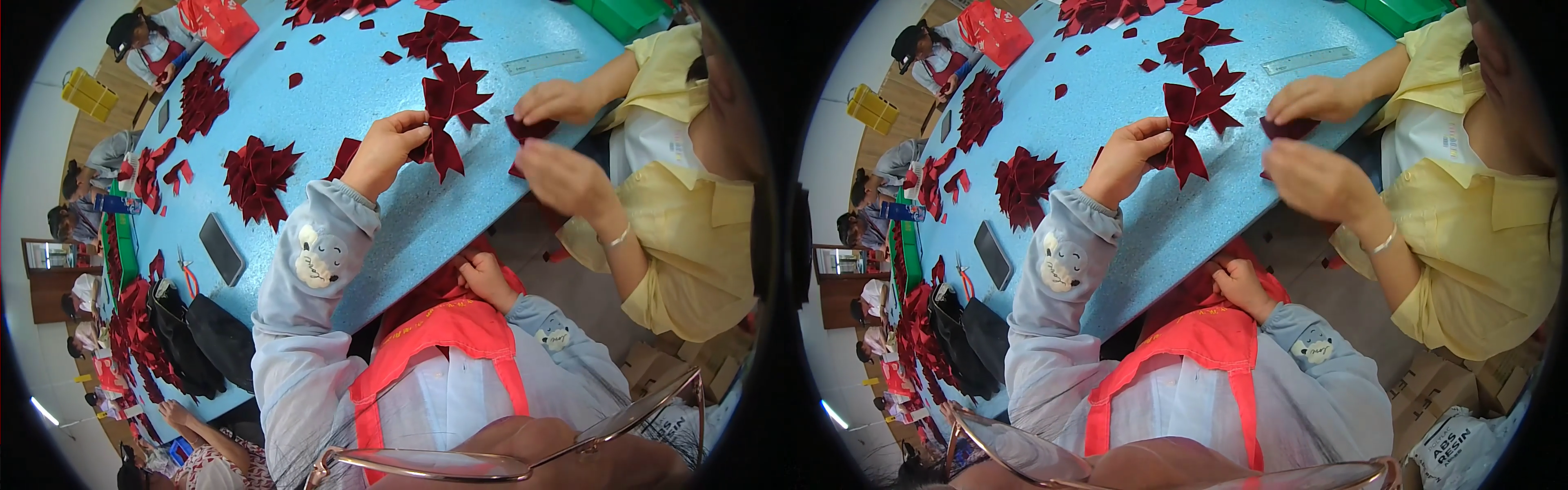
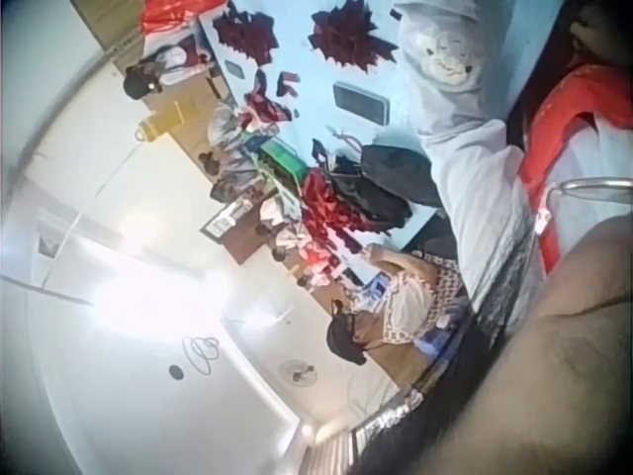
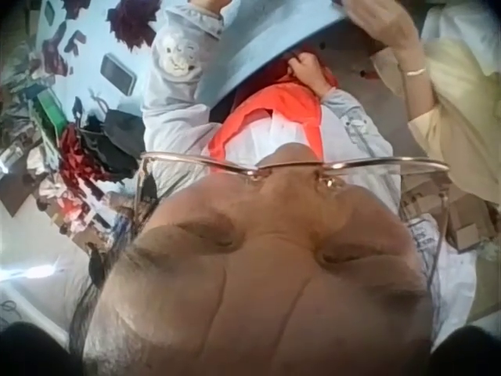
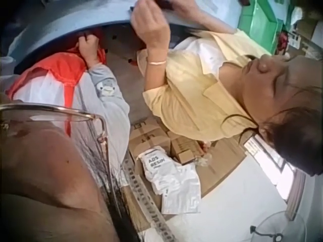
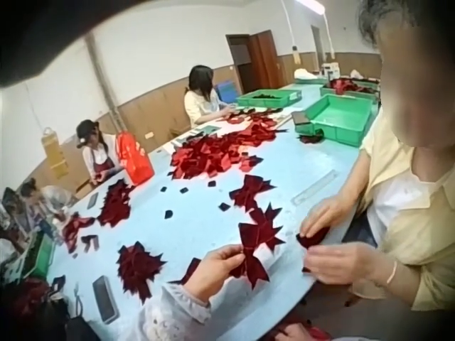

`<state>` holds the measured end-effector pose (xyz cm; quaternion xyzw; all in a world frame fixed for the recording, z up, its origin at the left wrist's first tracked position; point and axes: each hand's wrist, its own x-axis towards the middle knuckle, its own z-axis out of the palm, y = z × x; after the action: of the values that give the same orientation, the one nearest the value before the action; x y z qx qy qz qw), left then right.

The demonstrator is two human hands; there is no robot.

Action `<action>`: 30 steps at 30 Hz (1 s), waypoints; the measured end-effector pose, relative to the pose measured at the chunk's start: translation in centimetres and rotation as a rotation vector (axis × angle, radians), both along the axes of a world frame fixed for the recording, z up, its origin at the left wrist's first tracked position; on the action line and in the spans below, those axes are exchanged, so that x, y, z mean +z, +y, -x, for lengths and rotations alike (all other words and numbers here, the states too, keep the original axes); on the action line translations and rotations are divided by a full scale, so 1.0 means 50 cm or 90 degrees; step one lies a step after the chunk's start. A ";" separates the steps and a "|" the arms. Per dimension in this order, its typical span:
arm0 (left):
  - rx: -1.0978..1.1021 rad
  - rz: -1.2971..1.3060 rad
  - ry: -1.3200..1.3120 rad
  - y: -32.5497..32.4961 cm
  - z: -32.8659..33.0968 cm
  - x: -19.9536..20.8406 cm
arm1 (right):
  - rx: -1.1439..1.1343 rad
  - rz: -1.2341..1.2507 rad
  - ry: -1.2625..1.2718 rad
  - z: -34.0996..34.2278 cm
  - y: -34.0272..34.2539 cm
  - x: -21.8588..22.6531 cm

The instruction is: Assemble small red ribbon bows by hand at a workbench.

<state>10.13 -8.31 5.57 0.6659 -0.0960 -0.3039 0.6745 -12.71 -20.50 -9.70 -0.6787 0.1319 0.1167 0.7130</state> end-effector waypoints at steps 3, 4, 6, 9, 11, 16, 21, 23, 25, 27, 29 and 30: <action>-0.005 -0.015 -0.003 0.008 0.009 -0.002 | 0.007 -0.001 0.016 -0.001 0.003 0.014; -0.010 -0.020 -0.004 0.006 0.013 -0.002 | 0.007 0.001 0.026 0.000 -0.001 0.020; -0.017 -0.011 0.009 0.017 0.019 -0.001 | 0.008 0.008 0.027 -0.009 0.003 0.031; 0.007 -0.003 0.029 0.031 0.028 -0.002 | 0.048 0.013 0.021 -0.010 0.006 0.033; 0.006 -0.002 0.042 0.029 0.033 -0.013 | 0.031 -0.003 0.029 0.001 0.006 0.008; 0.009 -0.006 0.052 0.044 0.025 -0.029 | 0.036 -0.010 0.013 -0.005 0.004 0.001; 0.004 -0.016 0.031 0.046 0.028 -0.044 | 0.011 -0.017 0.027 -0.008 0.008 0.022; 0.005 -0.021 0.029 0.043 0.029 -0.046 | 0.003 -0.018 0.028 -0.008 0.007 0.016; -0.002 -0.021 0.030 0.041 0.031 -0.045 | -0.010 -0.016 0.030 -0.008 0.006 0.012; 0.019 -0.003 0.039 0.052 0.041 -0.037 | 0.004 -0.010 0.014 -0.011 0.011 0.010; 0.022 0.010 0.047 0.057 0.045 -0.034 | 0.004 -0.003 0.008 -0.014 0.014 0.010; 0.030 0.016 0.049 0.061 0.046 -0.033 | 0.020 -0.008 -0.004 -0.017 0.017 0.010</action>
<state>7.85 -5.26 3.90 0.6475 -0.0577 -0.3119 0.6929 -11.85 -19.64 -9.20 -0.6766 0.1180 0.1266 0.7157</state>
